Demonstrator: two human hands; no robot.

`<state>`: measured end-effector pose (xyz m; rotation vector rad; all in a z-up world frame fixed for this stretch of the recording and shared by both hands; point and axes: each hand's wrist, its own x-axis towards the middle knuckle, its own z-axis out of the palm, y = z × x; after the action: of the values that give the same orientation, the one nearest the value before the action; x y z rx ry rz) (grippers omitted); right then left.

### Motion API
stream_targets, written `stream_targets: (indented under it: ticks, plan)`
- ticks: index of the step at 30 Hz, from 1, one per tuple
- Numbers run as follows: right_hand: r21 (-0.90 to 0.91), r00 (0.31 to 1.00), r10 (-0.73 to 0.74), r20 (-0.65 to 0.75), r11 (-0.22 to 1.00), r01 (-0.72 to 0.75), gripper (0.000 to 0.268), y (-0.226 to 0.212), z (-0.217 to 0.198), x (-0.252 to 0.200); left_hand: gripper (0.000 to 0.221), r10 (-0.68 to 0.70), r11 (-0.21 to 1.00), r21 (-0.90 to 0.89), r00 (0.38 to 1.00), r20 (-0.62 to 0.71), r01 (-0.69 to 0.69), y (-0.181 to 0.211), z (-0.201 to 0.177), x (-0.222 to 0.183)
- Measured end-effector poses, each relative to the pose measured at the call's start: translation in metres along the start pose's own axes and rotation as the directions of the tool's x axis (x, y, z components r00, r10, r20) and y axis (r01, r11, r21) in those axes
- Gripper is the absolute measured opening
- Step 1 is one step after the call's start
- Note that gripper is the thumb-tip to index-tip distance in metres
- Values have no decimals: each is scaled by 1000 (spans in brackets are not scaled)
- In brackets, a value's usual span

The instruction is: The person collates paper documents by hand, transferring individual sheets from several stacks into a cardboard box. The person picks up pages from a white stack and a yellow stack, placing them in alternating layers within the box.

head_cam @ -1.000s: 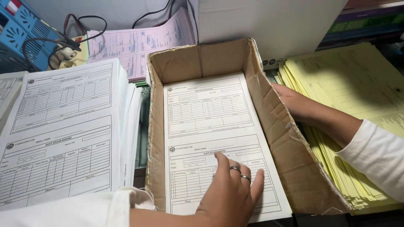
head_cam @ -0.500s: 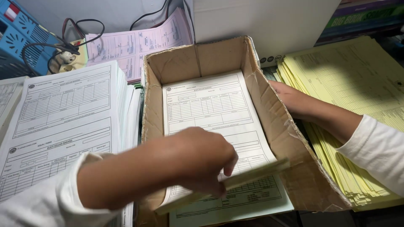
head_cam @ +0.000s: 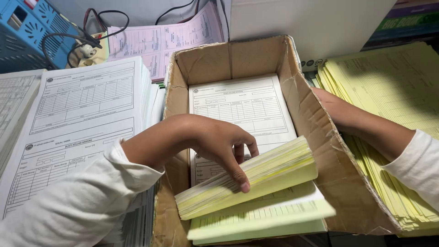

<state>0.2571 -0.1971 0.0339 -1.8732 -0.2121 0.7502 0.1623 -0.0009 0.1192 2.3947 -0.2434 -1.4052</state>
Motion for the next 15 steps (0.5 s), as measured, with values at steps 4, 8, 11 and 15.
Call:
stream_targets:
  ticks: [4,8,11,15]
  plan:
    - [-12,1000,-13,-5,1000,13,39,2,0,-3,84,-43,998,-40,999,-10,43,-1,0,-3]
    - [-13,1000,-17,-7,1000,17,39,3,0,-3,88,-52,997,-50,998,-21,51,-2,-1,-4]
    - [-17,1000,-22,-8,1000,22,39,4,1,-2,84,-33,997,-70,999,-23,31,-14,-1,5]
    - [-18,1000,-20,-15,1000,19,39,8,-1,1,88,241,970,-27,969,-55,-243,-37,-1,24]
